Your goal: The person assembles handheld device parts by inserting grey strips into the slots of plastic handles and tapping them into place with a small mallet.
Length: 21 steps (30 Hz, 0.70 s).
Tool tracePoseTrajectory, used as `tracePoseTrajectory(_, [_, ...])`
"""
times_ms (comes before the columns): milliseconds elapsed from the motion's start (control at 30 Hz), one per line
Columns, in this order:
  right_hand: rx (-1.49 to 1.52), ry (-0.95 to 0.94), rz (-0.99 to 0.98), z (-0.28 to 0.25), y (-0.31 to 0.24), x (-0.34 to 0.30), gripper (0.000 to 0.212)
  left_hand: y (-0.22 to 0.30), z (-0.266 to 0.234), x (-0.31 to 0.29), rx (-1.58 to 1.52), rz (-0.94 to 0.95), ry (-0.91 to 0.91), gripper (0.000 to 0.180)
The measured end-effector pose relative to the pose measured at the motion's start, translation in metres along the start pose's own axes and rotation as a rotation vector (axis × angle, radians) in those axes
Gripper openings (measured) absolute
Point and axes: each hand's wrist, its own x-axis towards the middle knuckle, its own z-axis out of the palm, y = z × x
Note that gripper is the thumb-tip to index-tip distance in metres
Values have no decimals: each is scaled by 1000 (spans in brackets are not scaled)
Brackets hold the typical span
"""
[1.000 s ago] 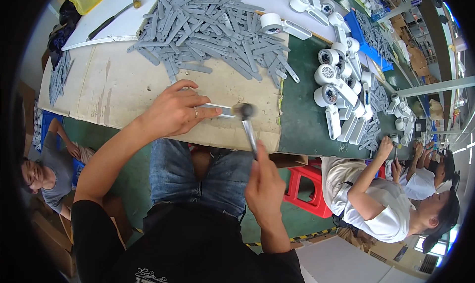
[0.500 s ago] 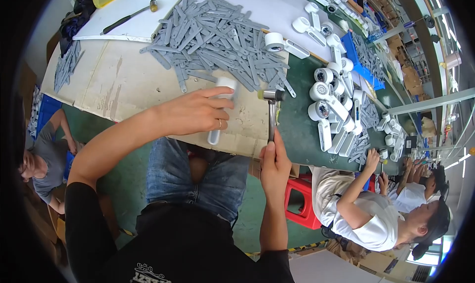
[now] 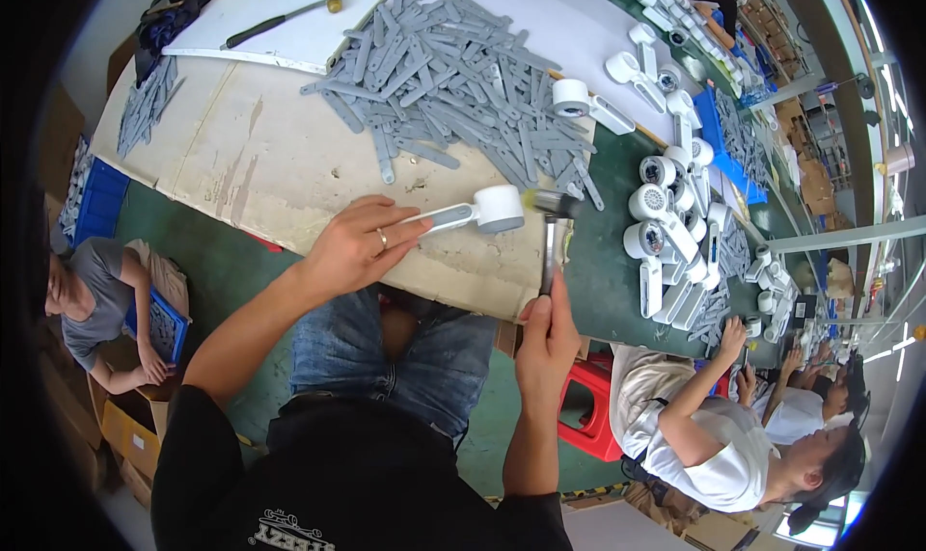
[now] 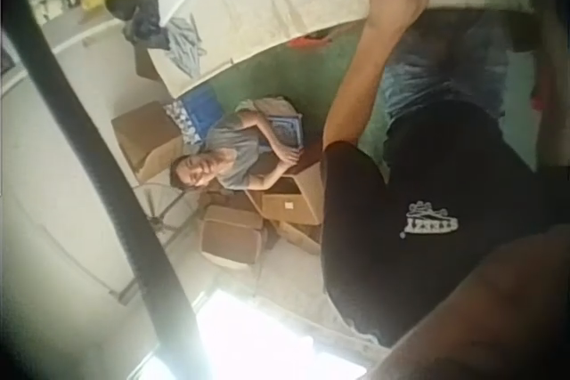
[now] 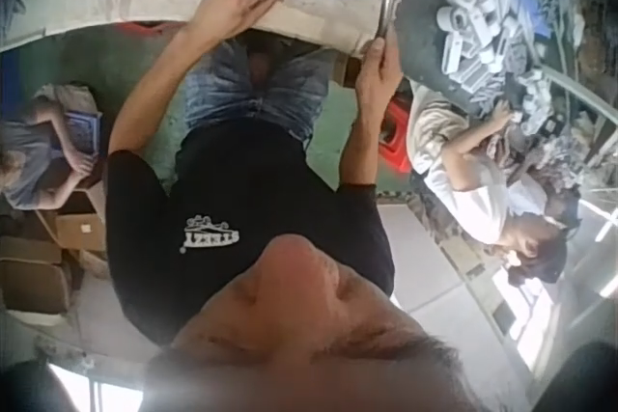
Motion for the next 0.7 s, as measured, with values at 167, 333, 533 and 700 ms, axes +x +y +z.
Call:
tracePoseTrajectory(167, [-491, -120, -152, 15, -56, -14, 41, -3, -3, 2, -17, -25, 16, 34])
tracePoseTrajectory(333, [-372, 25, -253, 12, -58, -21, 41, 3, -2, 6, -17, -29, 12, 35])
tracePoseTrajectory(533, [-667, -117, -263, 15, -55, -10, 44, 1, -1, 4, -33, -50, 8, 36])
tracePoseTrajectory(700, [-579, -32, -333, 21, -49, -12, 45, 3, -2, 6, -43, -53, 8, 35])
